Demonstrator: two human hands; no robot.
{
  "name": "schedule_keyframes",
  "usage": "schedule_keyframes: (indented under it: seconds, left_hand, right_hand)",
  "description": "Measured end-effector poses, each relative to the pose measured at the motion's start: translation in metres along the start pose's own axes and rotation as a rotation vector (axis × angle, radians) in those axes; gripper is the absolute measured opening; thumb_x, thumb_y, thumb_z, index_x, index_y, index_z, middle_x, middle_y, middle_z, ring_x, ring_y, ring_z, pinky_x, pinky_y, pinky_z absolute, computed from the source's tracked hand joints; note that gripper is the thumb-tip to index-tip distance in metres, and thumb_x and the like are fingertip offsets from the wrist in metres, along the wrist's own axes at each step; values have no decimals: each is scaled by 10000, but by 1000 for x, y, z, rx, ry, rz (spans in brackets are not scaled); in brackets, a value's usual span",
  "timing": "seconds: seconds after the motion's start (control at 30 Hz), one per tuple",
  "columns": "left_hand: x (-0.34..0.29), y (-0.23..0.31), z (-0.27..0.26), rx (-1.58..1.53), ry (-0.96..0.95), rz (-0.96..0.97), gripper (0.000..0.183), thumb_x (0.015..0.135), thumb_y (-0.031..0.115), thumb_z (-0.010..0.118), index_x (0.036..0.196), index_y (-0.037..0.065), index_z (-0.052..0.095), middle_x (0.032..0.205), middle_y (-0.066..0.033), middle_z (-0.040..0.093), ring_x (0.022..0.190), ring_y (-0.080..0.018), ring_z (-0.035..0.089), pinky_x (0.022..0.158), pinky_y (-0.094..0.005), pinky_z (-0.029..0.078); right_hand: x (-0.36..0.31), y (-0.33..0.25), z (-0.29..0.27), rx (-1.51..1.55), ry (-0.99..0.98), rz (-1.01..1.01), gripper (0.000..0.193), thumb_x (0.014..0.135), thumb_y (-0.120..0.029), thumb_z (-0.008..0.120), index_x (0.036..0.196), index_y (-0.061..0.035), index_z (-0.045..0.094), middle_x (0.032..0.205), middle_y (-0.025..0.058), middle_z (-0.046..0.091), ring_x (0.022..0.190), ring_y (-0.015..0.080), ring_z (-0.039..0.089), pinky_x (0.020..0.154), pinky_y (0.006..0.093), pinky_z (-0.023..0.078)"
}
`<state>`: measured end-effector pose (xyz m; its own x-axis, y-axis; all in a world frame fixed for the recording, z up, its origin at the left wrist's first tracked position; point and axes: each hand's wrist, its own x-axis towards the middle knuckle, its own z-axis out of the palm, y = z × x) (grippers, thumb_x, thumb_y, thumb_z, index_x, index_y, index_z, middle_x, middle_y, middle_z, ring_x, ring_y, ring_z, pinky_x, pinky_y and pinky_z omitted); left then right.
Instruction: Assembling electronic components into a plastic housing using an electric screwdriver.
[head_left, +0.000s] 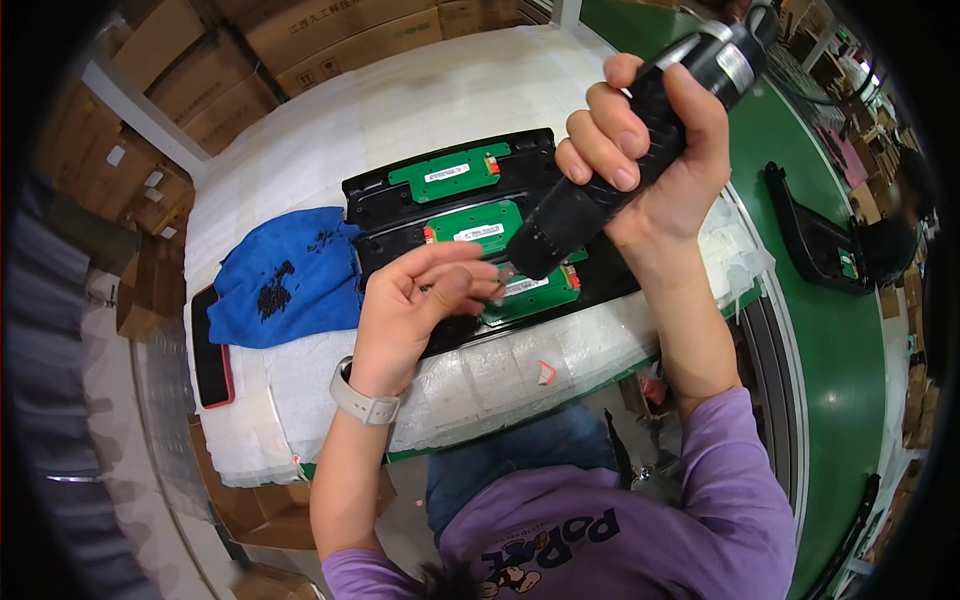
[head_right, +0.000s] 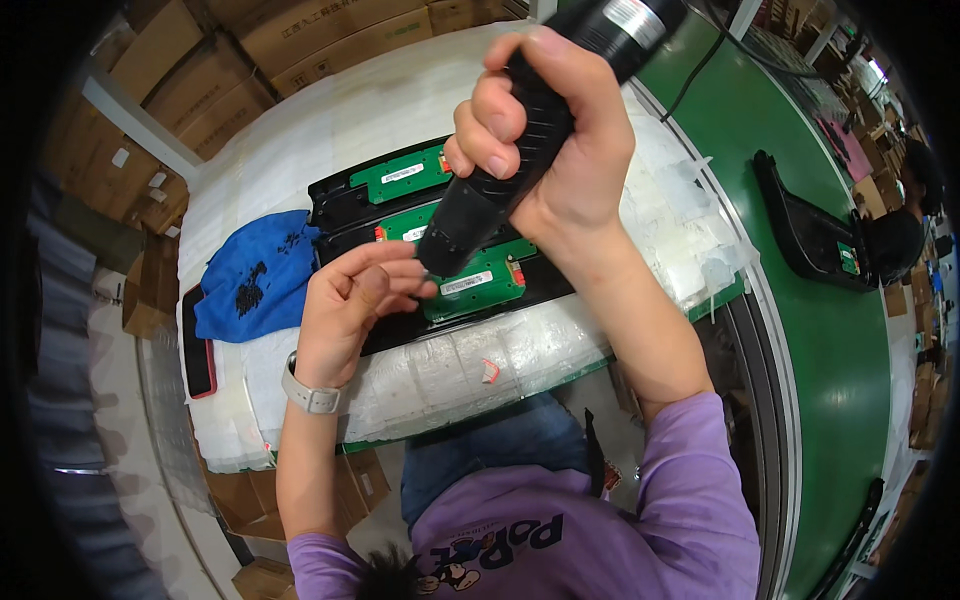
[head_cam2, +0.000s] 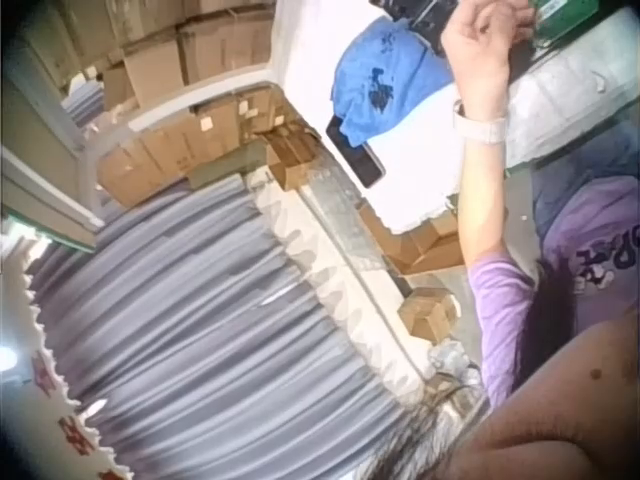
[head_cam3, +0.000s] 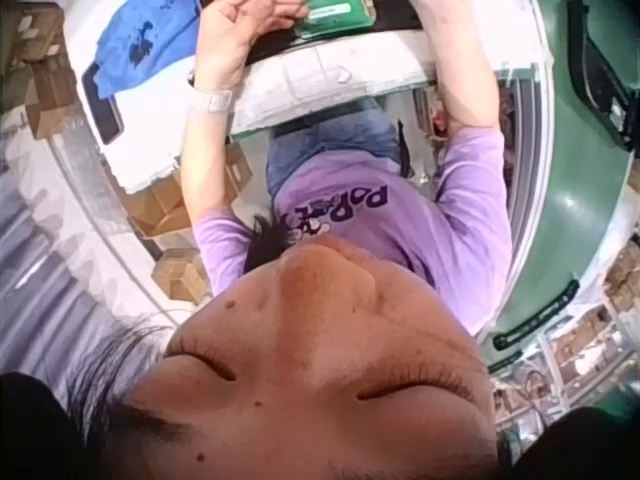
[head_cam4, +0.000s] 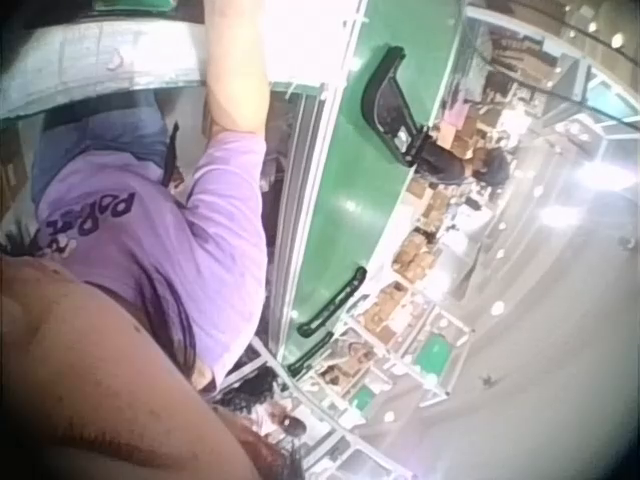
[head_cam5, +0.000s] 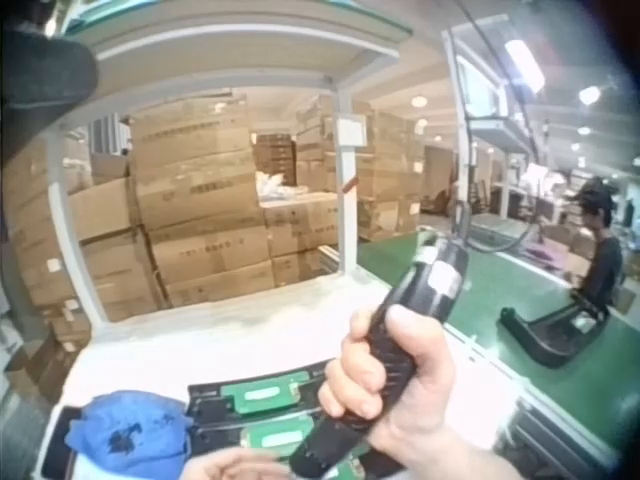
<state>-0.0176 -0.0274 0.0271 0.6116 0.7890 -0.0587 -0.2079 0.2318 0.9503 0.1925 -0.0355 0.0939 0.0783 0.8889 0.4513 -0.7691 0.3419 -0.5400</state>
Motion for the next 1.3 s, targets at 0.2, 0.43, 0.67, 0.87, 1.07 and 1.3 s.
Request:
schedule_keyframes:
  seconds: [0.2, 0.43, 0.67, 0.87, 1.07, 1.3]
  left_hand:
    - [6, -6, -9, -71, 141, 63, 178, 935, 118, 375, 1011, 5, 489, 1110, -195, 560, 1070, -242, 555, 880, -276, 446]
    - [6, -7, -4, -44, 222, 94, 163, 949, 57, 307, 1010, -3, 446, 1105, -223, 551, 1058, -267, 569, 873, -273, 466]
    - [6, -5, -4, -45, 253, 54, 155, 965, 108, 326, 1005, 11, 440, 886, -185, 623, 771, -218, 650, 632, -245, 518]
    - [5, -7, -12, -82, 139, -15, 163, 965, 169, 365, 971, 41, 467, 523, -3, 410, 410, -53, 312, 351, -197, 226]
    - [6, -6, -12, -93, 97, -51, 93, 932, 134, 439, 951, 49, 469, 575, -5, 445, 436, -50, 343, 374, -186, 256]
    - [2, -5, -5, 48, 129, 30, 92, 858, 75, 586, 865, 7, 525, 656, -87, 621, 389, -44, 424, 352, -163, 286]
  right_hand:
    - [1, -5, 0, -377, -95, 111, 181, 772, -146, 596, 759, 24, 535, 512, 46, 470, 375, 104, 422, 383, 240, 350]
    - [2, 3, 0, -584, -72, 98, 204, 734, -171, 653, 718, 11, 563, 532, 37, 500, 401, 108, 472, 375, 228, 356]
    - [2, 6, -3, -601, -75, 98, 195, 733, -163, 653, 693, 3, 559, 524, 34, 503, 400, 108, 471, 375, 232, 354]
    - [3, 9, -2, -615, -127, 152, 197, 729, -165, 650, 669, -6, 551, 494, 35, 495, 394, 102, 459, 383, 233, 345]
    - [-4, 10, 9, -737, -101, 121, 188, 712, -157, 675, 670, -14, 560, 489, 23, 495, 399, 90, 463, 389, 224, 347]
    - [-6, 9, 0, -310, -157, 20, 199, 810, -184, 568, 830, 10, 529, 533, 39, 469, 406, 121, 446, 413, 253, 370]
